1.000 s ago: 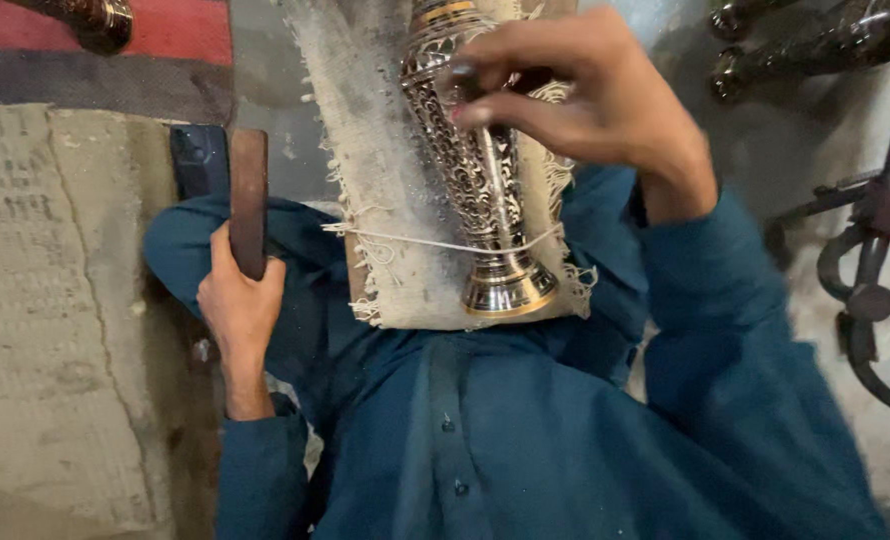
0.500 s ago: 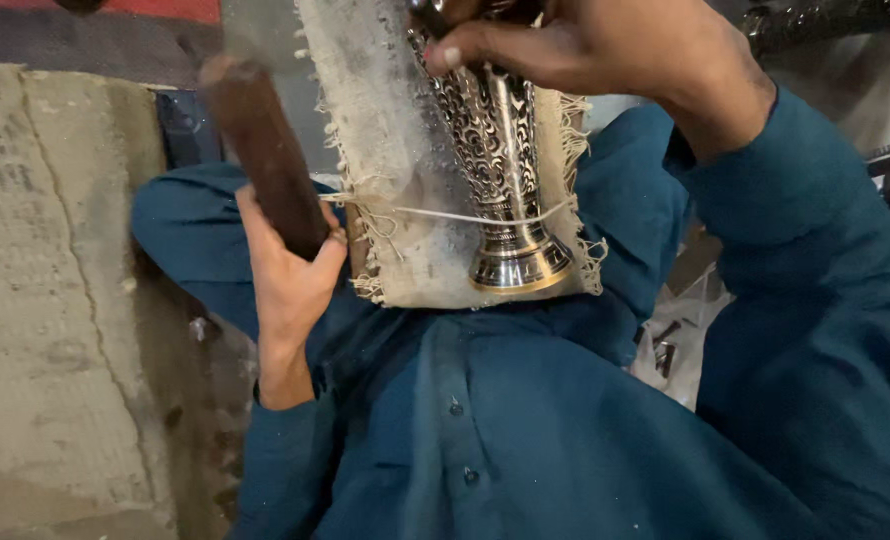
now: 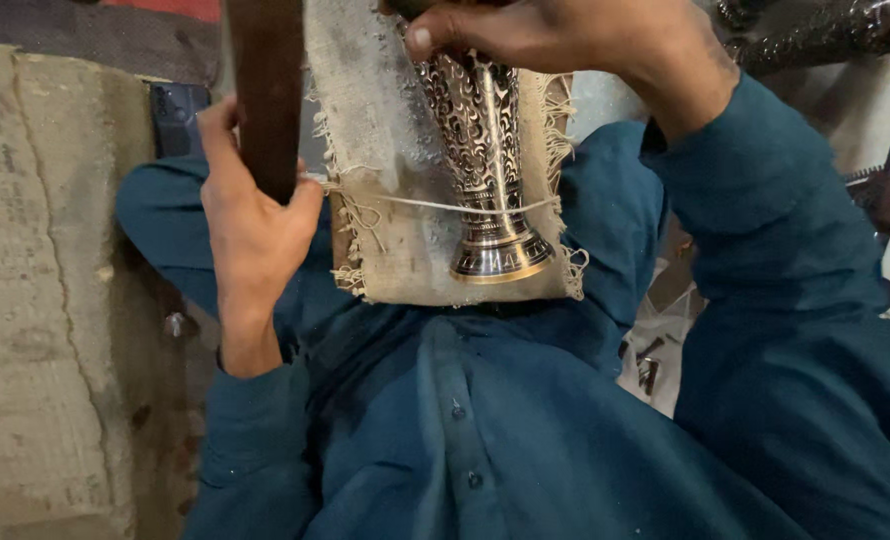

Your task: The person uses a hammer and chisel to engrave intricate patterns on a metal vase. They repeatedly strike the chisel against the vase's surface to create detailed designs.

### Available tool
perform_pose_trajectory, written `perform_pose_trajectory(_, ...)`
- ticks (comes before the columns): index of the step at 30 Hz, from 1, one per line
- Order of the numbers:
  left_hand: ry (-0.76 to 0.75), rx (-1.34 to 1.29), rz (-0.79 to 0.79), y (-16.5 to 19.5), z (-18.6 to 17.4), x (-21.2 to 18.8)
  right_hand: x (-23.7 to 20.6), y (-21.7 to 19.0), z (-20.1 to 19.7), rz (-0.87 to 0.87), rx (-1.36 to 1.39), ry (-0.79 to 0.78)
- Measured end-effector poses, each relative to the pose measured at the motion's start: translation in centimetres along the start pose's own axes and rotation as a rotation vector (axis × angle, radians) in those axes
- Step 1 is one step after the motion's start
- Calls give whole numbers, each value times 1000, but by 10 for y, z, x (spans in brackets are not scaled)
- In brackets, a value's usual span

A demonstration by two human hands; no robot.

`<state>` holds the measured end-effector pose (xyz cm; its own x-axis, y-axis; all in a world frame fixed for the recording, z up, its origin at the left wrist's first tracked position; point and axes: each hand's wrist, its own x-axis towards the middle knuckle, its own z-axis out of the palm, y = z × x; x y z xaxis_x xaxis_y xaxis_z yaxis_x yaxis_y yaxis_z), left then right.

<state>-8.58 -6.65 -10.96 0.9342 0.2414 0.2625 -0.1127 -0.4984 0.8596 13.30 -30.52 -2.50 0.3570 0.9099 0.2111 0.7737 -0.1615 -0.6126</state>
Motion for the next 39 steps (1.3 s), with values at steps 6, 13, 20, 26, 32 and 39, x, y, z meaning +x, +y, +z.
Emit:
perform_pose_trajectory(6, 59, 127, 163, 14, 1, 19, 1, 9, -1, -2, -91, -9)
perform_pose_trajectory(13, 166, 557, 415, 26, -7, 31, -2, 23, 4, -2, 0, -25)
perform_pose_trajectory(20, 114, 420, 307, 26, -11, 34, 2, 16, 0, -77, 13, 15)
perform_pose_trajectory(26, 125, 488, 217, 20, -11, 33, 5, 4, -7, 28, 53, -32)
perform_pose_trajectory(32, 139, 496, 249, 20, -12, 37, 7, 5, -8, 28, 123, -55)
perform_pose_trajectory(39, 129, 363, 217, 17, -10, 39, 5, 12, -7, -2, 123, -45)
